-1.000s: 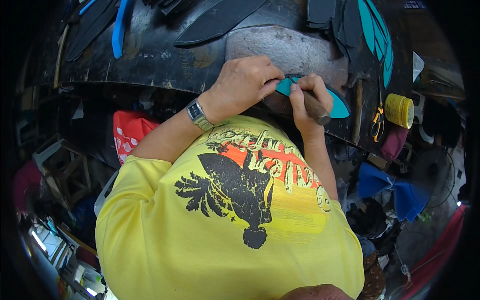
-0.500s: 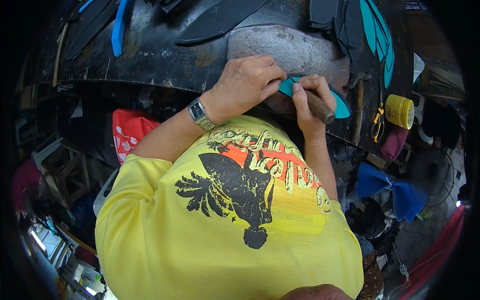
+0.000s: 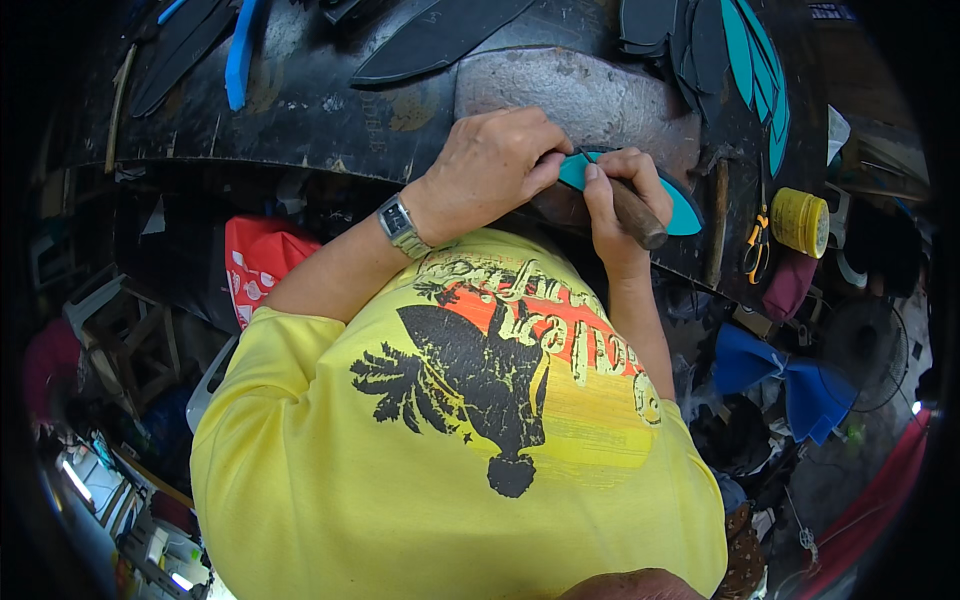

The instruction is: The person uses a knife to cut a teal-colored material into leaf-like shapes on a workbench. They then use scissors to trim black material pieces. The finished teal pieces are stacked on the table.

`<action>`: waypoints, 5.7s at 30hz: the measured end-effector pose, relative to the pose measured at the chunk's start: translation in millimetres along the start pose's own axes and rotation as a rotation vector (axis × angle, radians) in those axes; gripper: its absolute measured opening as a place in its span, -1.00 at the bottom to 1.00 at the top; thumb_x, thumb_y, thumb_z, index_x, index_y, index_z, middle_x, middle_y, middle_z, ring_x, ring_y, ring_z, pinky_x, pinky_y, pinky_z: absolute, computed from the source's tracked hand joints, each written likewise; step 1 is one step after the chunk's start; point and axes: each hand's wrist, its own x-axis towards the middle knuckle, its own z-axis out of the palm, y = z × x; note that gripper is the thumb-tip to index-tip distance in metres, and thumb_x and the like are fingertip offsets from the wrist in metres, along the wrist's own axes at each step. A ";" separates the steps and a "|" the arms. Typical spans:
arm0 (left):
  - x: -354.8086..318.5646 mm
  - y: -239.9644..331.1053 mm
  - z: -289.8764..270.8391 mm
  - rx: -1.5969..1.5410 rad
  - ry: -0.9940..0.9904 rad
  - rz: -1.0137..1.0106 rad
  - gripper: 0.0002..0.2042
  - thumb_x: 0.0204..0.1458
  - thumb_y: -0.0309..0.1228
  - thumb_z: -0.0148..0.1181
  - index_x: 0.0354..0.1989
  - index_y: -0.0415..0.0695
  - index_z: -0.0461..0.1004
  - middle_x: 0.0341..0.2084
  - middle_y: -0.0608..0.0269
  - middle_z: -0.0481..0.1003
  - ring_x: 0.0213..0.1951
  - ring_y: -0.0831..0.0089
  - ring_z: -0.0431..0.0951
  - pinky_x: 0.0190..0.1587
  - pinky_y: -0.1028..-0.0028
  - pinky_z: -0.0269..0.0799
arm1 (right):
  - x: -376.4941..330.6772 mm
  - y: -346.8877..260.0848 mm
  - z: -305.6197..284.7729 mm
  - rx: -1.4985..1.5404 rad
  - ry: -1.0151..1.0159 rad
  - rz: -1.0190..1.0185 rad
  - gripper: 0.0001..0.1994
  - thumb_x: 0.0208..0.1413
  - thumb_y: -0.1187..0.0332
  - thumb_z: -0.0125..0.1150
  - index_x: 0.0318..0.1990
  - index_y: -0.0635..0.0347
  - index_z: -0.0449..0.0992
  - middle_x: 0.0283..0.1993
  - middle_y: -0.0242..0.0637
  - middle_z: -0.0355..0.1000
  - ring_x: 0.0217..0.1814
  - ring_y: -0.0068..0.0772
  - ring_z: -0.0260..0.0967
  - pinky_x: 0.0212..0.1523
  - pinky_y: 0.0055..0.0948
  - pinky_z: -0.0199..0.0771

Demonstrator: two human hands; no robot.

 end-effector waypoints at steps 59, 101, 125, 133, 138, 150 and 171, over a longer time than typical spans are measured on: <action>-8.3 -0.5 -10.2 0.033 -0.031 0.057 -0.86 -0.03 -0.45 0.36 -0.28 -0.13 0.61 -0.37 0.23 0.56 -0.31 0.23 0.61 -0.28 0.34 0.53 | 1.4 -0.2 -0.5 0.066 -0.096 -0.038 -0.88 -0.04 0.62 0.31 -0.41 0.30 0.45 -0.48 -0.26 0.43 -0.49 -0.42 0.38 -0.39 -0.49 0.40; -15.3 -1.0 -7.7 0.057 0.011 0.052 -0.86 -0.04 -0.44 0.37 -0.28 -0.10 0.62 -0.40 0.26 0.54 -0.33 0.25 0.59 -0.28 0.34 0.51 | 1.2 2.2 -3.0 0.184 -0.114 -0.012 -0.89 0.01 0.62 0.31 -0.40 0.31 0.46 -0.43 -0.28 0.47 -0.44 -0.52 0.36 -0.37 -0.52 0.37; -15.0 -4.8 -5.4 0.058 0.014 0.074 -0.86 -0.03 -0.41 0.36 -0.28 -0.09 0.62 -0.39 0.28 0.55 -0.33 0.27 0.59 -0.26 0.36 0.51 | 2.6 2.4 -2.0 0.198 -0.134 0.011 -0.89 -0.02 0.59 0.33 -0.40 0.29 0.47 -0.46 -0.29 0.47 -0.48 -0.48 0.37 -0.38 -0.51 0.39; -15.5 -4.7 -4.2 0.066 0.024 0.073 -0.86 -0.03 -0.41 0.36 -0.28 -0.08 0.63 -0.39 0.29 0.56 -0.33 0.28 0.59 -0.26 0.37 0.52 | 3.9 2.2 -3.7 0.147 -0.166 -0.001 -0.90 -0.01 0.57 0.34 -0.41 0.29 0.49 -0.46 -0.31 0.48 -0.48 -0.54 0.37 -0.39 -0.55 0.37; -15.2 -4.7 -4.7 0.054 0.028 0.067 -0.86 -0.03 -0.42 0.37 -0.28 -0.08 0.63 -0.39 0.28 0.57 -0.33 0.27 0.60 -0.27 0.37 0.52 | 3.9 1.0 -1.4 0.089 -0.162 -0.009 -0.89 -0.05 0.56 0.33 -0.42 0.27 0.48 -0.47 -0.31 0.47 -0.49 -0.49 0.39 -0.40 -0.53 0.38; -15.7 -3.2 -4.7 0.055 0.023 0.048 -0.87 -0.01 -0.37 0.35 -0.33 -0.11 0.58 -0.39 0.26 0.54 -0.29 0.26 0.59 -0.24 0.32 0.52 | 4.3 0.6 1.3 0.023 -0.171 -0.060 -0.85 -0.10 0.56 0.33 -0.46 0.25 0.43 -0.50 -0.26 0.43 -0.51 -0.32 0.39 -0.41 -0.44 0.38; -17.5 -5.3 -10.9 0.056 0.036 0.088 -0.87 -0.03 -0.42 0.40 -0.31 -0.10 0.61 -0.43 0.27 0.55 -0.37 0.28 0.59 -0.31 0.38 0.51 | 3.8 2.1 2.2 0.035 -0.153 -0.056 -0.85 -0.08 0.56 0.34 -0.45 0.25 0.44 -0.49 -0.28 0.44 -0.51 -0.37 0.39 -0.42 -0.47 0.38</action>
